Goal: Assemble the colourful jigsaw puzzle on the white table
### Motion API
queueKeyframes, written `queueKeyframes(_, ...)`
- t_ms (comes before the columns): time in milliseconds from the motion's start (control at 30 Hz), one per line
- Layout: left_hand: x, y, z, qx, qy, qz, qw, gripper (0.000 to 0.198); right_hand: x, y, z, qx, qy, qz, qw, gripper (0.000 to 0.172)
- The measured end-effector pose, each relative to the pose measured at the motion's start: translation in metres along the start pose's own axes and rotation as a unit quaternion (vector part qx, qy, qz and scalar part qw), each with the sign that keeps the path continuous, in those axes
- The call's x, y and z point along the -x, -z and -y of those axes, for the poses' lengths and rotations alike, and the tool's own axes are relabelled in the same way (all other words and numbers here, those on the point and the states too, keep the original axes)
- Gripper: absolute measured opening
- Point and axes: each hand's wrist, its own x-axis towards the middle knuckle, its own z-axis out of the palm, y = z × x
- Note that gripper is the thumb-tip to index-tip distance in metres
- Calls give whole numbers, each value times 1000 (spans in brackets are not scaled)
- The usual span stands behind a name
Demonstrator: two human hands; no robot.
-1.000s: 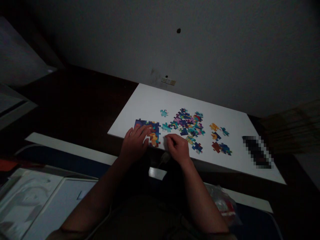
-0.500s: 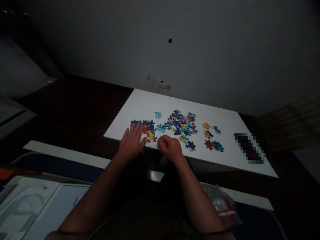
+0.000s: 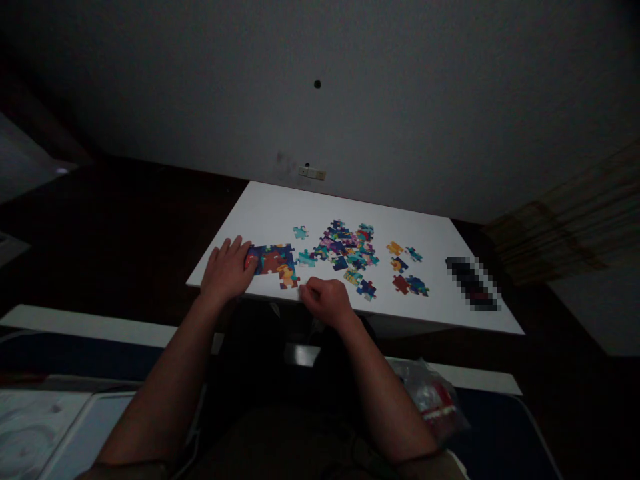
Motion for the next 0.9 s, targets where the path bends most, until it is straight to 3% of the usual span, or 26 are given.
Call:
queueKeyframes(133,0,-3,4,11,-7,-4,1000,78,0,-1,-2,1,13,1,1000,46)
queueKeyframes(267,-2,-5,7,25,-7,-14,1000,78,9,-7,-10,-15,34,-37,999,49)
queueKeyframes(500,-4,-4,8,35,-13,-12,999,79,67,-20,-47,-33,6,-216,976,52)
queueKeyframes(667,-5,-4,6,22,-6,2,1000,80,101,25,-97,22,-166,-295,941,16)
queueKeyframes(800,-7,-5,7,8,-5,2,1000,83,112,62,-129,81,-203,-265,939,33)
queueKeyframes(900,-7,-6,8,18,-8,-1,1000,83,116,63,-135,98,-182,-235,950,36)
